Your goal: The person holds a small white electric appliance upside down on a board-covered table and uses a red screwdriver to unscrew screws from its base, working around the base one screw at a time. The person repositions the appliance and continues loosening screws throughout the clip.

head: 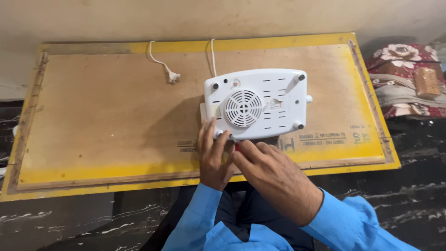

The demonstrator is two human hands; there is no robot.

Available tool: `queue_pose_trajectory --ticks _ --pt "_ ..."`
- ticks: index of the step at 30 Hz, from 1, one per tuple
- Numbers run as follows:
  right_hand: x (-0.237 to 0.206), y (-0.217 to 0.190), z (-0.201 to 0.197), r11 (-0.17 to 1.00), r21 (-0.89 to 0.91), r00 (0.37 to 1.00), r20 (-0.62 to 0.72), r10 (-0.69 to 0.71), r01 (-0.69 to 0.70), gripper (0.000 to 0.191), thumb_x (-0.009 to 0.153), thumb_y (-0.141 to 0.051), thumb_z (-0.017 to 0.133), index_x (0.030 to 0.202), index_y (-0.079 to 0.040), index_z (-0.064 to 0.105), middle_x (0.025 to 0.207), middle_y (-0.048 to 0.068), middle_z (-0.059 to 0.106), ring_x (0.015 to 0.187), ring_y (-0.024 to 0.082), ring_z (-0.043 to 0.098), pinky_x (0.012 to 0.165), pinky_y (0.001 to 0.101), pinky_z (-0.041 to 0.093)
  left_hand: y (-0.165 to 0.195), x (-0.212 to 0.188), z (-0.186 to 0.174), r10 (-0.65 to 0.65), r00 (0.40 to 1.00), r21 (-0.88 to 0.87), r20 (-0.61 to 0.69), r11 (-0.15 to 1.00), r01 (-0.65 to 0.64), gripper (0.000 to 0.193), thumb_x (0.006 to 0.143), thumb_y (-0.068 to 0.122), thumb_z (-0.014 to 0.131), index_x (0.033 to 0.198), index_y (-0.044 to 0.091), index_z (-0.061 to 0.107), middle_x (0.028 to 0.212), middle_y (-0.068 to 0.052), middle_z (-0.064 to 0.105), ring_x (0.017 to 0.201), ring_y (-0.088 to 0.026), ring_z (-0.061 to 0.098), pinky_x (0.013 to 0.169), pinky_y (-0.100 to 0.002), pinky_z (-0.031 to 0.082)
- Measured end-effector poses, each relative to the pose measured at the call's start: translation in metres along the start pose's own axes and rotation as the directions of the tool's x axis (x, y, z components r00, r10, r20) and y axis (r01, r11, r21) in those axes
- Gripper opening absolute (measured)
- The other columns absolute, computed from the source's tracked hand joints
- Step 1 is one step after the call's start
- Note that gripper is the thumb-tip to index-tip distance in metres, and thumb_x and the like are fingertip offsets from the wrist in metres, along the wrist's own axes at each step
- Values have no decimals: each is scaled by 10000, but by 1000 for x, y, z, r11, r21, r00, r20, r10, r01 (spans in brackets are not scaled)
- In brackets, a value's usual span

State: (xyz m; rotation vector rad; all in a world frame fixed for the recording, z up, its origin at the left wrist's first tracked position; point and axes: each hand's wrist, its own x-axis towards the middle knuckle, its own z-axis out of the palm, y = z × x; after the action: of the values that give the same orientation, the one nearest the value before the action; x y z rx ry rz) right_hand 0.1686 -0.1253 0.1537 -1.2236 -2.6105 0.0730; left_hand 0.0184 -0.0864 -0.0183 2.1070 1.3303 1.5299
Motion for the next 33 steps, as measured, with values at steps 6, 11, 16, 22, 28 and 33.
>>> queue_pose_trajectory --ticks 6,11,16,22,28,33 --pt "1 1 1 999 42 999 36 30 -31 285 793 -121 607 1047 -7 548 1048 152 579 971 319 623 841 416 515 9 7 -8 88 984 -9 157 996 -88 462 892 154 655 1345 64 667 1283 -67 685 1251 -298 612 1140 -494 419" --pt "5 -3 2 1000 -19 999 -51 -16 15 387 755 -122 602 1101 40 541 1129 198 587 924 320 624 812 408 521 11 7 -1 159 982 -75 104 986 -152 463 936 198 667 1357 22 584 1286 -106 691 1254 -290 644 1180 -552 364" --pt "6 -6 2 996 73 998 34 55 -58 335 794 -126 612 1090 8 530 1069 164 585 947 328 636 811 425 519 7 3 -2 153 981 -149 120 980 -134 396 967 224 653 1312 42 581 1308 -123 698 1278 -304 664 1226 -566 368" --pt "9 -14 2 970 157 982 -19 188 -183 426 825 -132 657 1194 36 523 1056 175 589 898 347 636 769 435 523 7 3 2 127 986 -178 109 978 -106 391 970 211 671 1316 56 576 1307 -128 697 1271 -316 673 1227 -562 374" --pt "3 -35 16 907 129 902 -115 416 -402 296 882 -174 688 1099 -10 570 950 152 595 826 314 651 667 418 537 6 1 3 94 992 -216 88 974 -73 393 940 111 664 1319 61 574 1282 -129 702 1244 -313 681 1213 -557 385" --pt "2 -24 23 908 193 907 -130 400 -373 254 855 -80 664 1080 -7 571 872 132 574 799 316 644 645 417 536 8 3 9 37 995 -164 96 986 -20 350 966 42 650 1310 83 602 1264 -103 719 1236 -296 700 1243 -555 402"
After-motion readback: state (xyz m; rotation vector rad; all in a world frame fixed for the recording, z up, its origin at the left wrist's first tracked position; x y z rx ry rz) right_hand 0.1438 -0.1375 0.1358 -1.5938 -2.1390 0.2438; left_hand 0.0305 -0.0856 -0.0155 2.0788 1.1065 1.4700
